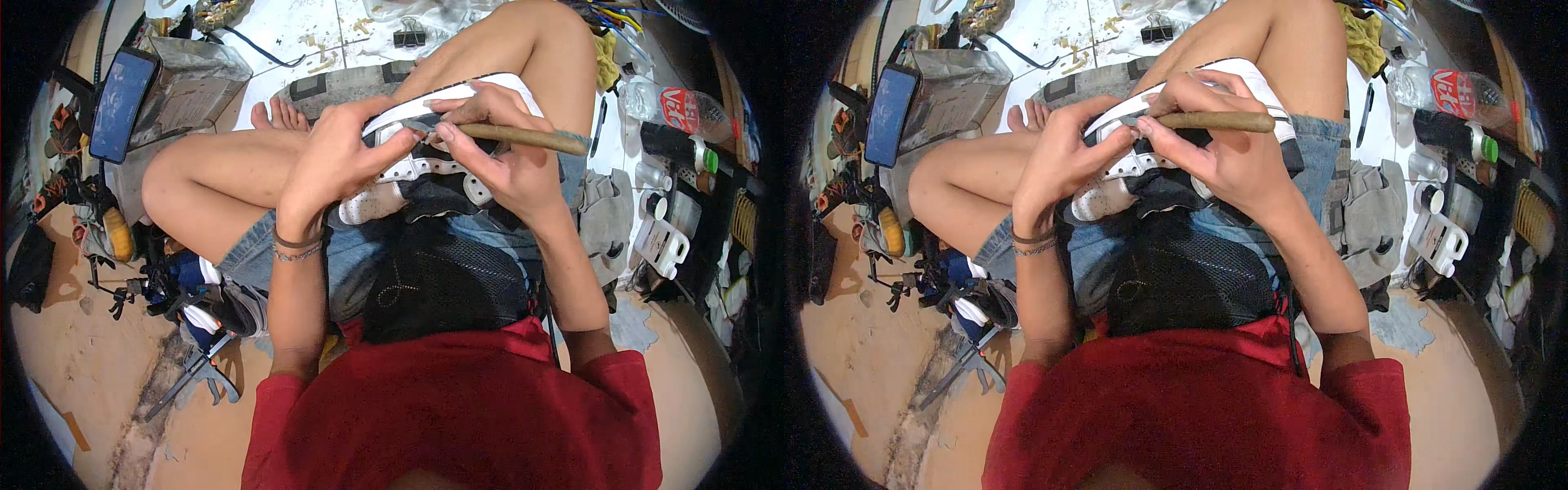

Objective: Applying glue and attaching the sole of a sneaker as part of a repair process.

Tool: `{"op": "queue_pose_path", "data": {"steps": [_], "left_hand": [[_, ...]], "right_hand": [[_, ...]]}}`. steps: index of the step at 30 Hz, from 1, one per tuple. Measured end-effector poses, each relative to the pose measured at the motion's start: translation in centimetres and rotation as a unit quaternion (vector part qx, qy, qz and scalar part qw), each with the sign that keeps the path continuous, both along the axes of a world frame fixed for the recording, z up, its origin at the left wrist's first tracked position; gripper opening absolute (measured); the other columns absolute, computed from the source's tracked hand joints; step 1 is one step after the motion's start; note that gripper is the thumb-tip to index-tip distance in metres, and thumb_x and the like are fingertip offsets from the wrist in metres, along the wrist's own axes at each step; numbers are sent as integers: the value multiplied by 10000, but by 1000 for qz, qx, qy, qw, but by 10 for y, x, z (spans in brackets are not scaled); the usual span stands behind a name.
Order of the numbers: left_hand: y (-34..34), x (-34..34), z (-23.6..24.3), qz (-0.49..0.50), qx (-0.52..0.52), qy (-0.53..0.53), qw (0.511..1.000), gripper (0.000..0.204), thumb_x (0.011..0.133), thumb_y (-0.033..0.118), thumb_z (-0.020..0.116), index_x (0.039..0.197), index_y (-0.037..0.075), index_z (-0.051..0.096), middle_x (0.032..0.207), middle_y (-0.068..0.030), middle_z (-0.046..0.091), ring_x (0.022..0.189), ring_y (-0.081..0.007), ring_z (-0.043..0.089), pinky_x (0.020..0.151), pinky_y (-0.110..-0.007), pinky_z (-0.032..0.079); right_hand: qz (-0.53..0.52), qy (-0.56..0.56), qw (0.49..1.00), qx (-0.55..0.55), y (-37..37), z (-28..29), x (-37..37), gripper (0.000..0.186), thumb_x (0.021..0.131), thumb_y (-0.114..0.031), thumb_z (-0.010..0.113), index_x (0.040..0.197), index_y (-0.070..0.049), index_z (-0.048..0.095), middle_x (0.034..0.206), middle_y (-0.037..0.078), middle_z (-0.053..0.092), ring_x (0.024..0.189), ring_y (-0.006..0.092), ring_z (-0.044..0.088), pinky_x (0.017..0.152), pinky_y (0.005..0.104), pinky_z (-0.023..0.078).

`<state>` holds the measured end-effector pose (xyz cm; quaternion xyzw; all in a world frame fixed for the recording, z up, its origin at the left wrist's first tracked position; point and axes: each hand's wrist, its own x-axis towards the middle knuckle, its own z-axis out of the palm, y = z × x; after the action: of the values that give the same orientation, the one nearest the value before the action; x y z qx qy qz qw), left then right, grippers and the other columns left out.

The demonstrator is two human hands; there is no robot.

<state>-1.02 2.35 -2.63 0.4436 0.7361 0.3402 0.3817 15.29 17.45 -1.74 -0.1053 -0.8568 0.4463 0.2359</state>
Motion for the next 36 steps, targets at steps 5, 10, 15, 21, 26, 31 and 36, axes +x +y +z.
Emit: {"op": "queue_pose_path", "data": {"steps": [5, 10, 15, 21, 26, 31, 36], "left_hand": [[2, -1, 1, 0, -8, -12, 1000, 389, 880, 284, 708, 1073, -50, 659, 840, -89, 690, 755, -120, 586, 699, -287, 488], [0, -3, -5, 0, 22, -30, 999, 423, 869, 328, 747, 1062, -40, 671, 820, -52, 674, 742, -95, 562, 666, -270, 474], [-5, -8, -9, 4, -35, -102, 994, 445, 860, 334, 767, 1098, -31, 676, 871, -16, 669, 771, -63, 552, 688, -241, 466], [-13, -7, -6, 13, -4, -97, 995, 456, 883, 372, 745, 1105, -21, 677, 891, -21, 677, 800, -74, 571, 694, -227, 458], [-14, -7, -7, 0, 9, -64, 998, 442, 878, 382, 745, 1110, 10, 689, 869, -22, 681, 789, -89, 564, 707, -248, 449], [-15, -8, -16, 0, 58, -37, 998, 463, 868, 419, 743, 1115, 29, 700, 851, -15, 688, 793, -102, 568, 730, -257, 443], [-14, -8, -9, 3, 22, -33, 999, 479, 868, 427, 742, 1150, 42, 700, 844, -8, 690, 790, -98, 573, 734, -253, 444]], "right_hand": [[-13, -10, 1000, -11, 0, -2, -2, 220, 841, -216, 741, 845, -19, 643, 783, 73, 674, 779, 243, 661, 842, 363, 490], [-26, 9, 993, -113, -1, -4, -5, 212, 871, -180, 724, 876, 8, 627, 752, 104, 669, 687, 201, 671, 630, 292, 506], [-50, -65, 981, -174, -1, 5, -4, 174, 847, -162, 747, 875, -28, 640, 803, 91, 698, 767, 201, 702, 720, 318, 537], [14, -35, 982, -186, 0, 6, -2, 86, 952, -24, 621, 944, 30, 554, 1018, 180, 725, 834, 106, 677, 690, 203, 525], [33, -35, 982, -182, -1, 1, -4, 100, 951, -32, 636, 953, 37, 564, 1051, 197, 719, 844, 119, 682, 707, 204, 527], [41, -56, 984, -164, -2, 1, -5, 114, 945, -45, 647, 960, 43, 576, 1031, 182, 722, 845, 141, 693, 728, 228, 543], [41, -65, 993, -91, -4, -1, -8, 121, 938, -48, 653, 971, 55, 599, 1010, 171, 726, 843, 158, 701, 736, 246, 556]]}}
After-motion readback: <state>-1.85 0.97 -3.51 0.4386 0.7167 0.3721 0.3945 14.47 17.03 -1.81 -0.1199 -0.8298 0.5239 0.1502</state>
